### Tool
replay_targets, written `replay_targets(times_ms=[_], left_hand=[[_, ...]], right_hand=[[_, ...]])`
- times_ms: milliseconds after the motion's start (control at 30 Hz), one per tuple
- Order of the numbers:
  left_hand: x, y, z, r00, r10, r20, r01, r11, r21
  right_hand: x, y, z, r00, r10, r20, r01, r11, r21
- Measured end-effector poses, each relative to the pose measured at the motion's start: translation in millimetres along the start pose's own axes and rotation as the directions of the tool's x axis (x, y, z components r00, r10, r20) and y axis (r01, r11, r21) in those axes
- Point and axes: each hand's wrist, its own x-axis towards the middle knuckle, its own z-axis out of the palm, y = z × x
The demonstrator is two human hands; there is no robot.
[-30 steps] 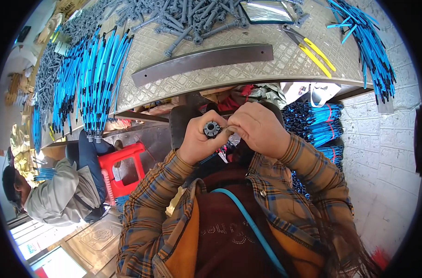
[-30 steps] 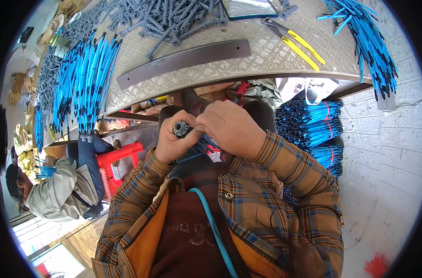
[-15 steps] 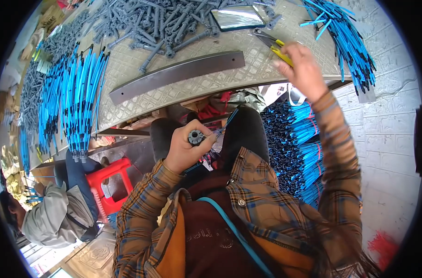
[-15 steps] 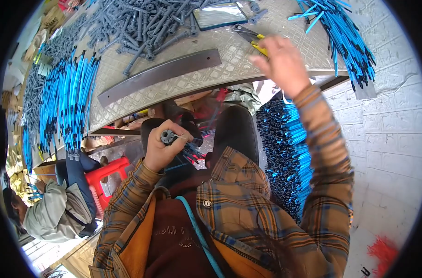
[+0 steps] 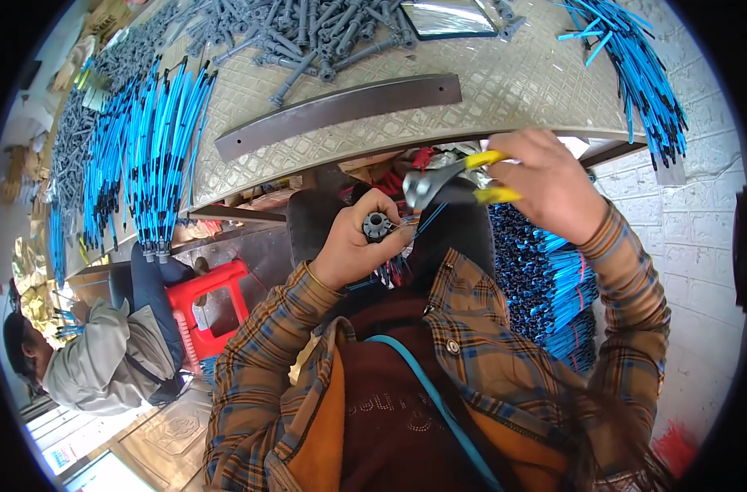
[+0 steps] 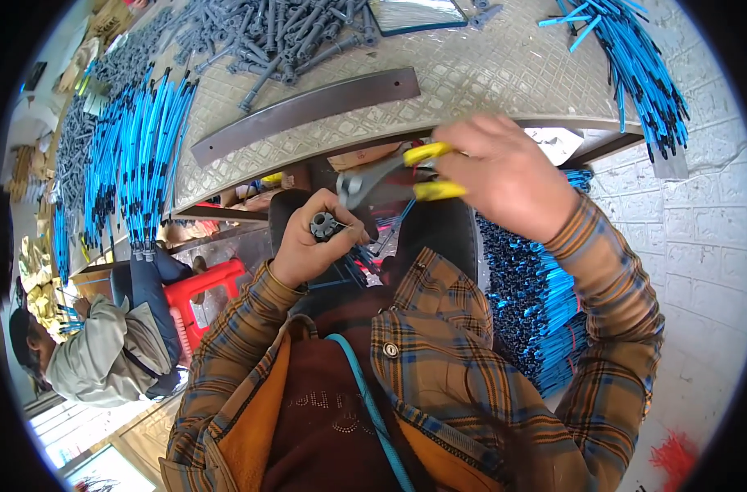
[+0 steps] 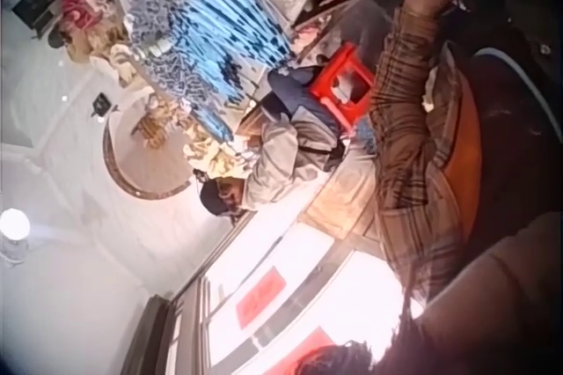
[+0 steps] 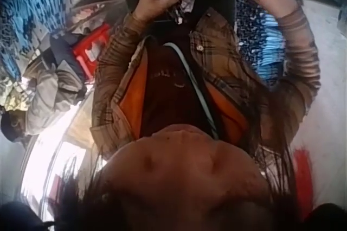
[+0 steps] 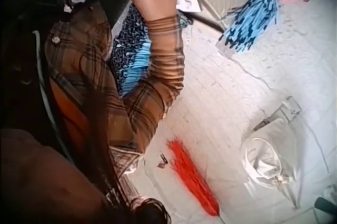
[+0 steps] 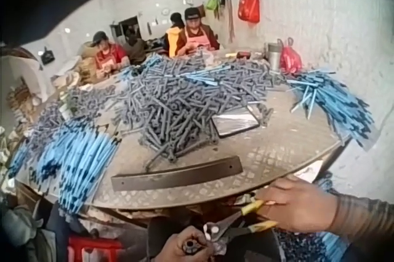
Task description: The person aligns a bundle of ribs on a jig, threads wire through their ends, and fastens them into a central hub by twisting and cutting the wire with pliers. Then, the person gathers another set of ribs to assemble on the jig.
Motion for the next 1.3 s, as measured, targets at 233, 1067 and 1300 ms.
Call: replay_targets(times_ms=[233, 1067, 1300], left_hand=[[-4, 3, 0, 0.996, -0.046, 0.079, 0.048, 0.999, -0.016], [-12, -2, 4, 0.995, -0.044, -0.092, 0.054, 0.993, 0.106], [-12, -4, 4, 1.000, -0.003, -0.024, 0.007, 0.984, 0.177]], right_hand=[[11, -7, 11, 0.993, -0.121, 0.014, 0.121, 0.959, -0.258], [8, -33, 7, 0.988, -0.051, 0.145, 0.087, 0.963, -0.255], [11, -24, -2, 0.949, -0.124, 0.290, 0.183, 0.965, -0.187]])
